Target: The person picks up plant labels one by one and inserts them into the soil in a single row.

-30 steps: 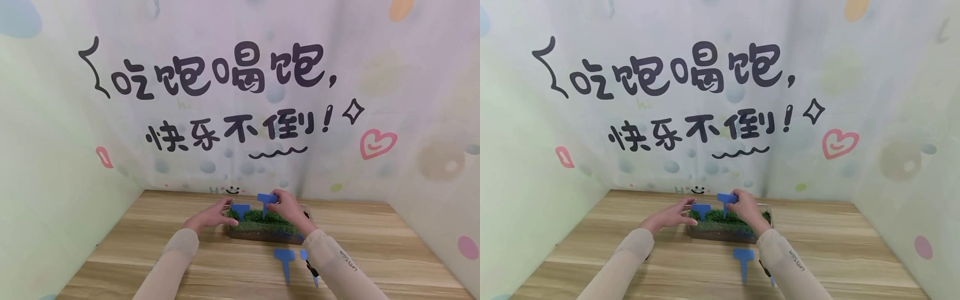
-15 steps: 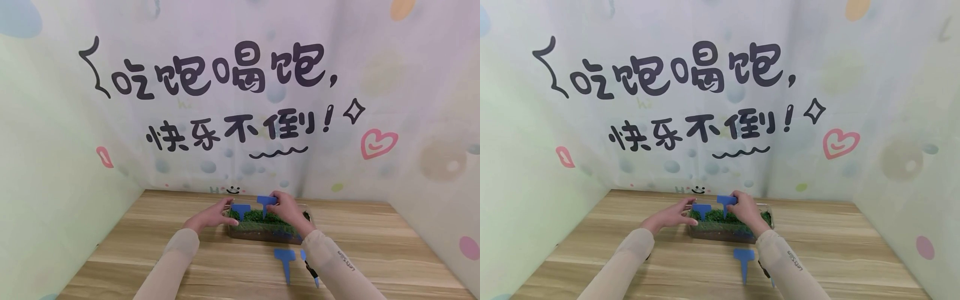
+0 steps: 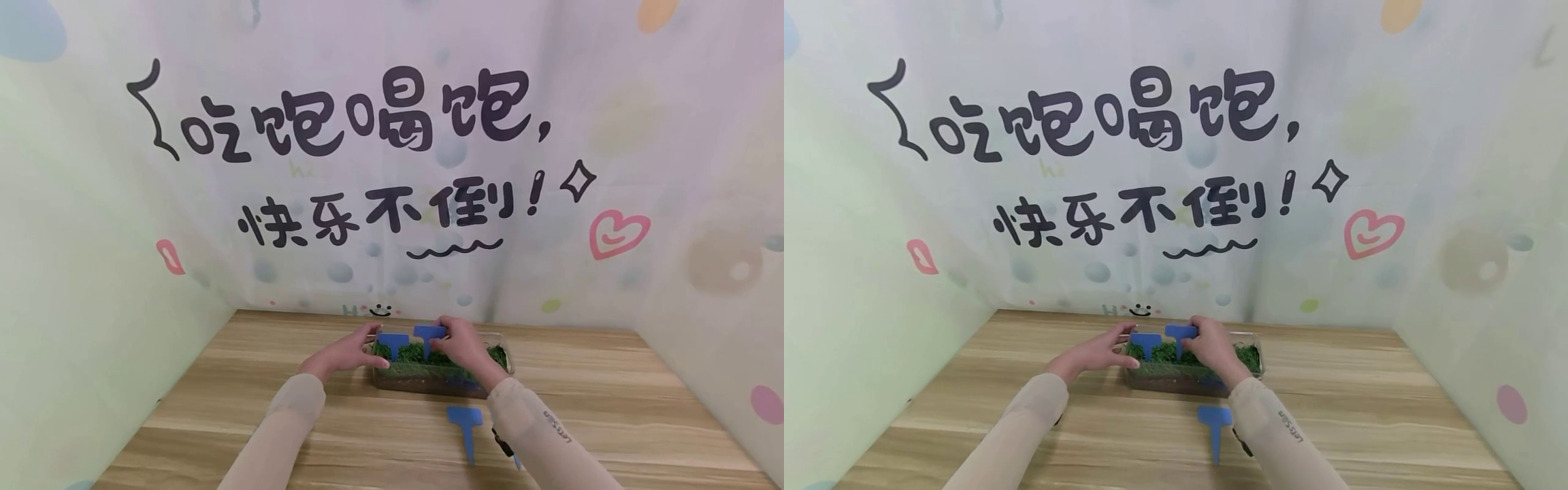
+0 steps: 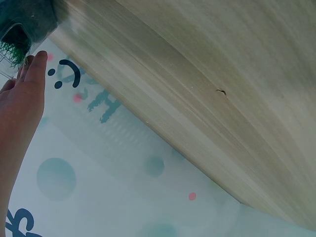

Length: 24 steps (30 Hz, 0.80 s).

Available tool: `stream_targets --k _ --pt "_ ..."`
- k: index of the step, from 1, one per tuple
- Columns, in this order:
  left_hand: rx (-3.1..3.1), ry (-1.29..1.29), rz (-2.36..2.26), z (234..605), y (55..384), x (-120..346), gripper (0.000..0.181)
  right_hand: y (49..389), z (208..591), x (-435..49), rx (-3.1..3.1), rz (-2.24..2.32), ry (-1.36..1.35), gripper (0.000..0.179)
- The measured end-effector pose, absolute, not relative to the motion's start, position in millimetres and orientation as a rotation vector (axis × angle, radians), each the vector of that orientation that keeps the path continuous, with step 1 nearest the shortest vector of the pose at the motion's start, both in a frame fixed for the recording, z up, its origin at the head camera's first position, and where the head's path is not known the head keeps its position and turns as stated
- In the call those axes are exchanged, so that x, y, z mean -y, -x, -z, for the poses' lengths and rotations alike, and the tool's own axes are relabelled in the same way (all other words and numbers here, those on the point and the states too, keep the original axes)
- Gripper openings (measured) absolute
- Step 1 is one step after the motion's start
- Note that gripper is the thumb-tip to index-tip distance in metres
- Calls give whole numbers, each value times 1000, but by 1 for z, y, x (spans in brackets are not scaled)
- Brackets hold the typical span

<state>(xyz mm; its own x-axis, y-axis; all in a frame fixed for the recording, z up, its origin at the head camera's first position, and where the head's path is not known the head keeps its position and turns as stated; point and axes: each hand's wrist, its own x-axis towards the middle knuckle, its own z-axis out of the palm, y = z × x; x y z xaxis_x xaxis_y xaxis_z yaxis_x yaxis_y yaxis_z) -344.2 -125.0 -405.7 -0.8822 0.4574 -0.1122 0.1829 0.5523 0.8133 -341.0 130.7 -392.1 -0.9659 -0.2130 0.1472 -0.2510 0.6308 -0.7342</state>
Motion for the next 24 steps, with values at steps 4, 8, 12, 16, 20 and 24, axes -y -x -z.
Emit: stream_targets --k 4,8,12,16,20,24 --pt "-2472 -524 -1254 405 344 125 86 339 393 -128 2813 -1251 -394 5" --pt "-2465 -530 -1257 405 345 125 86 338 394 -126 2815 -1227 -393 5" --pt "-2472 -531 -1256 405 346 126 86 337 395 -125 2820 -1223 -389 5" --pt "-2478 -535 -1251 406 346 126 85 338 396 -126 2829 -1237 -393 5" --pt "-2477 -536 -1252 406 346 125 86 339 399 -127 2836 -1258 -397 11" --pt "-2473 -538 -1254 405 344 125 87 339 401 -126 2833 -1243 -397 13"
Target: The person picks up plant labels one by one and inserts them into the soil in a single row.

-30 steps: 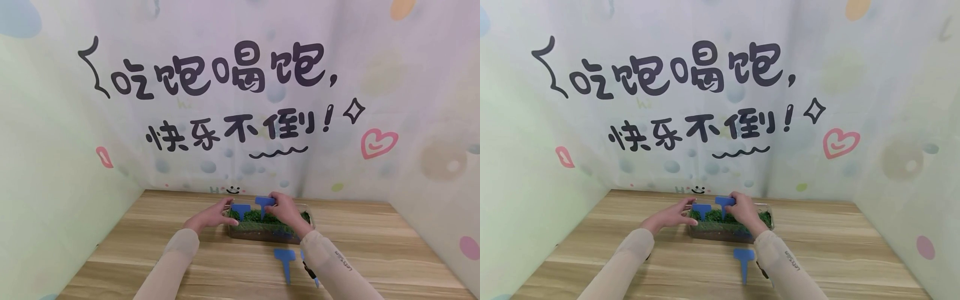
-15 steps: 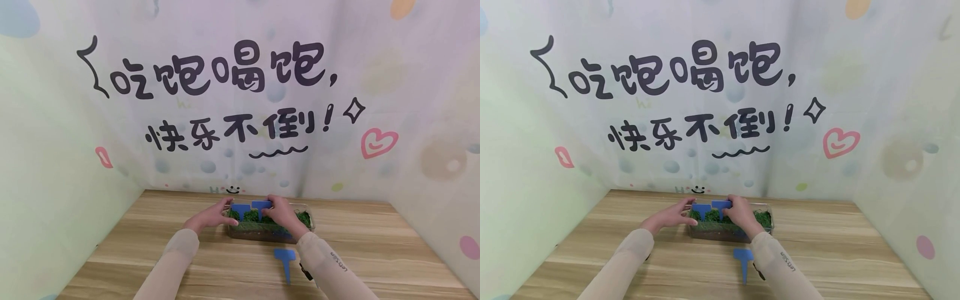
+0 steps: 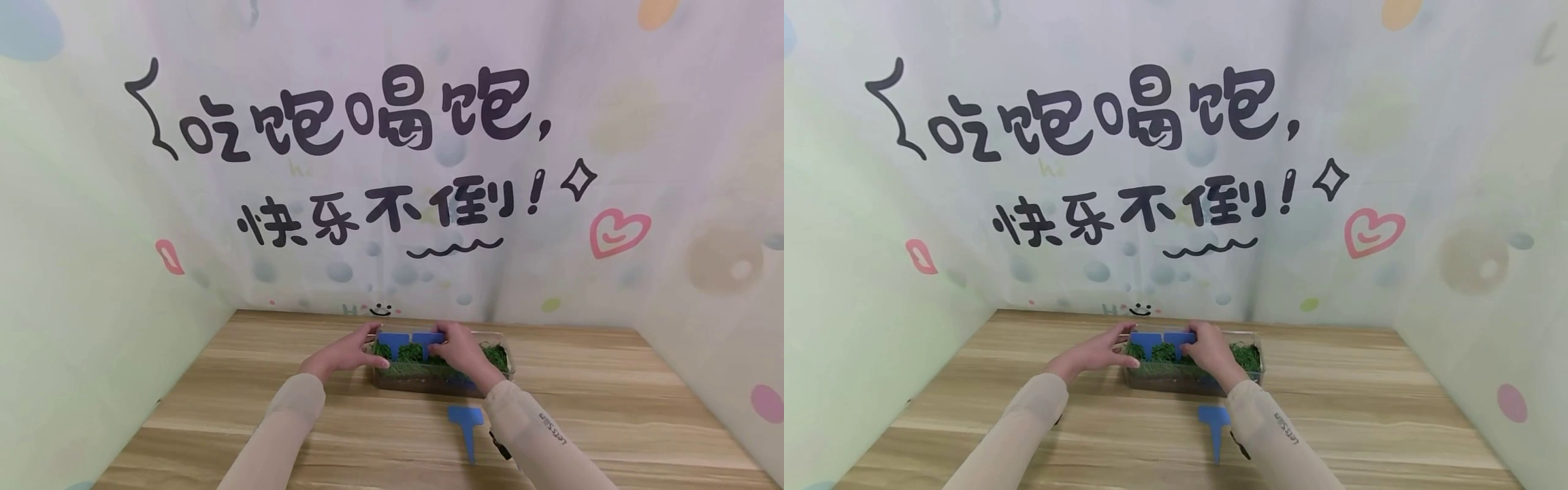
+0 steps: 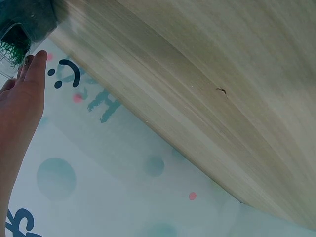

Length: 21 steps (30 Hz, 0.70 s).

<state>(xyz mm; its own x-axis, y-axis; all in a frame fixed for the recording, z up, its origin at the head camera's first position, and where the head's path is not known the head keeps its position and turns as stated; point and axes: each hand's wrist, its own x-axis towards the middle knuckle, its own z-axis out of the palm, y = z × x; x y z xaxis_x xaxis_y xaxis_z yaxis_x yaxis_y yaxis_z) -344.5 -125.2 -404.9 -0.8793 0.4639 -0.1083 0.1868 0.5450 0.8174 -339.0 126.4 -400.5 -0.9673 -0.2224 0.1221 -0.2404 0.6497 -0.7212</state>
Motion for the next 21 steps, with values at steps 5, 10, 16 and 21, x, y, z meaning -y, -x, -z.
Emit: stream_targets --k 5,10,16,21 --pt "-2468 -534 -1246 405 344 126 85 338 401 -125 2843 -1187 -406 11" --pt "-2468 -542 -1242 406 345 126 86 338 401 -124 2863 -1156 -398 8" --pt "-2479 -542 -1249 408 347 126 86 340 402 -123 2877 -1096 -402 7" --pt "-2491 -540 -1231 408 348 126 86 341 404 -123 2880 -1091 -402 6"
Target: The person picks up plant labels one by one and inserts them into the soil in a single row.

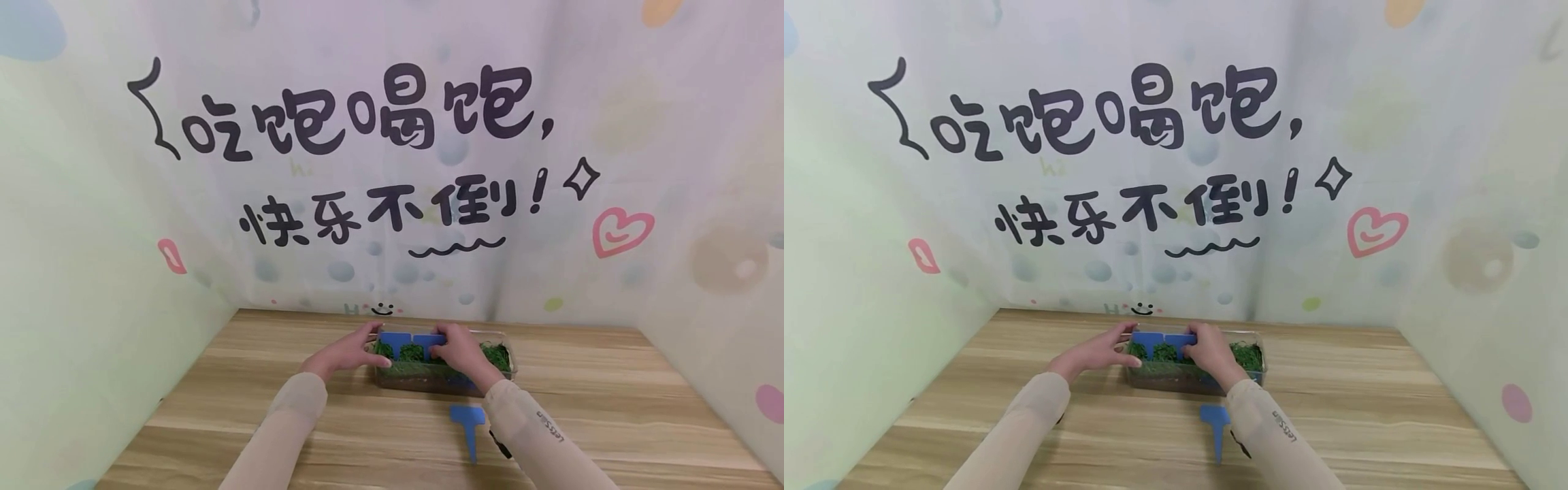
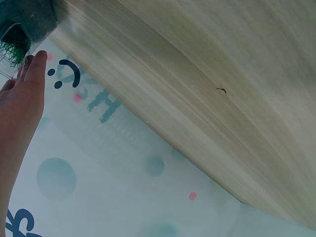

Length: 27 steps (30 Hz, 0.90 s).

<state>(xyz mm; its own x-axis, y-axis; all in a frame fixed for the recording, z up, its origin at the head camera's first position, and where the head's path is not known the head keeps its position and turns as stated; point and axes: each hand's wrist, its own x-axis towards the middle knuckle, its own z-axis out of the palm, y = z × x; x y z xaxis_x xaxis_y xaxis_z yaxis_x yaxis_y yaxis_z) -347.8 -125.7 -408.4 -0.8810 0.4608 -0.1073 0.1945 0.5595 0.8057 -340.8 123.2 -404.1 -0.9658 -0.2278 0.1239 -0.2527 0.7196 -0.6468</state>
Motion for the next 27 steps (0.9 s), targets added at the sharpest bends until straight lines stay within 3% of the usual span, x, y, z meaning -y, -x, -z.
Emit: stream_targets --k 27 --pt "-2483 -529 -1257 406 345 125 87 346 410 -122 2895 -1040 -384 5"
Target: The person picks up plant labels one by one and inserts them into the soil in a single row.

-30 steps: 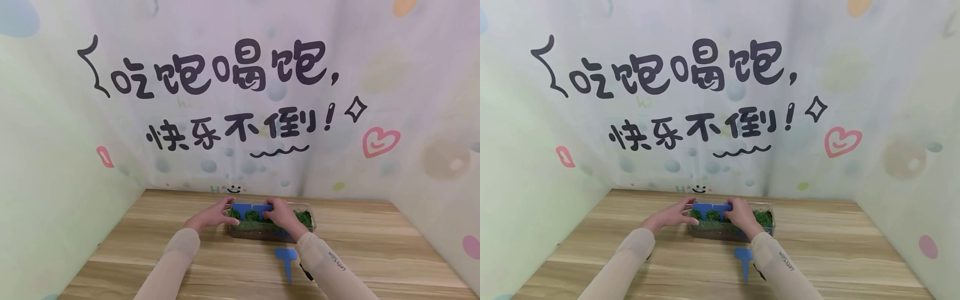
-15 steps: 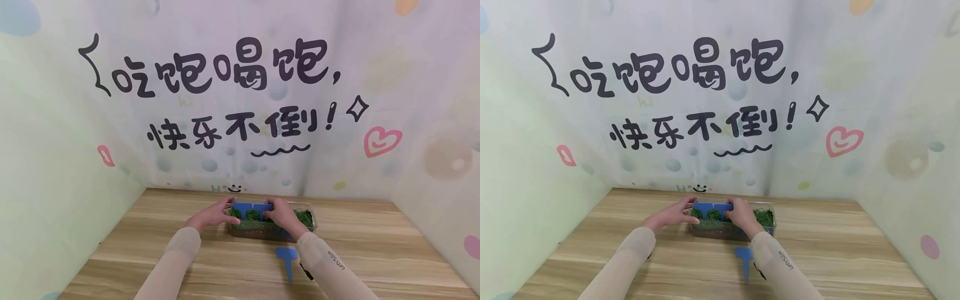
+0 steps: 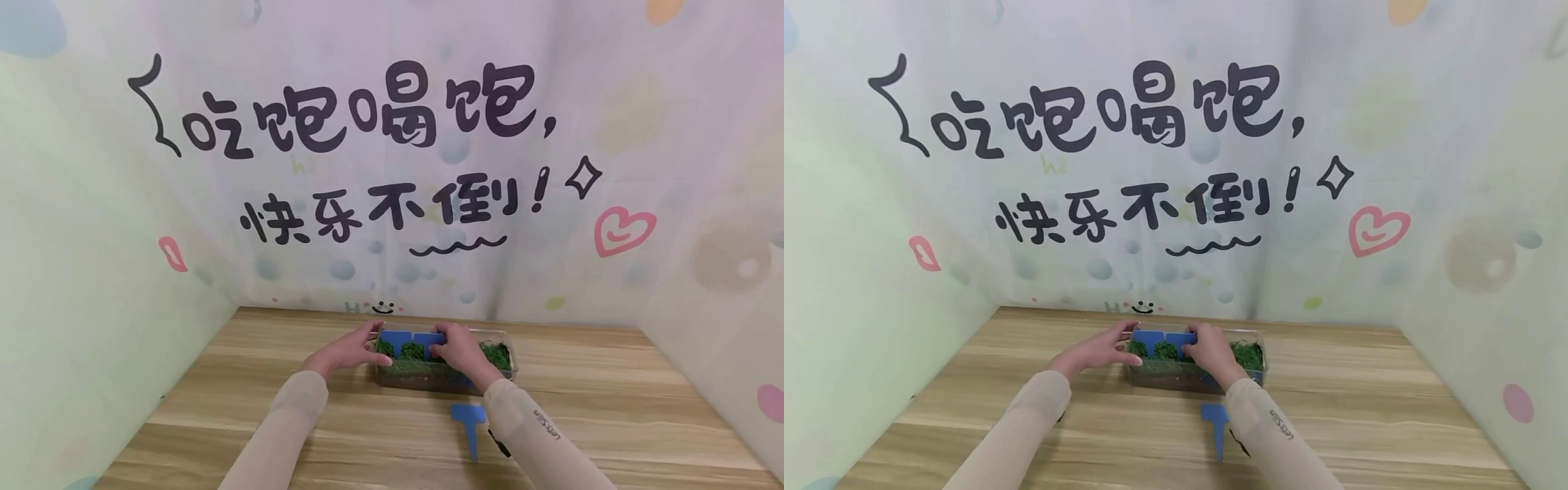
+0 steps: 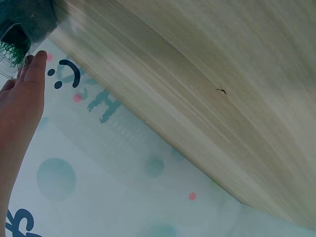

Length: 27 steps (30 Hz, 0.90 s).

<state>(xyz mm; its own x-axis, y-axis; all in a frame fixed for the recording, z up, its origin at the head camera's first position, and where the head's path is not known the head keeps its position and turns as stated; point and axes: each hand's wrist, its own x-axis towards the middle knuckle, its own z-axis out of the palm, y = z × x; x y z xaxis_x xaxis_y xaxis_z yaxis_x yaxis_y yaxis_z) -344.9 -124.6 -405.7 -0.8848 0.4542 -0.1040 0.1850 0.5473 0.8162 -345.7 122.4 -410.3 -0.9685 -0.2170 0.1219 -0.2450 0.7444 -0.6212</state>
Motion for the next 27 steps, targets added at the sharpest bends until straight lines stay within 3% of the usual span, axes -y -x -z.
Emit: stream_targets --k 27 --pt "-2498 -555 -1258 408 347 125 87 341 408 -128 2872 -1067 -399 9"
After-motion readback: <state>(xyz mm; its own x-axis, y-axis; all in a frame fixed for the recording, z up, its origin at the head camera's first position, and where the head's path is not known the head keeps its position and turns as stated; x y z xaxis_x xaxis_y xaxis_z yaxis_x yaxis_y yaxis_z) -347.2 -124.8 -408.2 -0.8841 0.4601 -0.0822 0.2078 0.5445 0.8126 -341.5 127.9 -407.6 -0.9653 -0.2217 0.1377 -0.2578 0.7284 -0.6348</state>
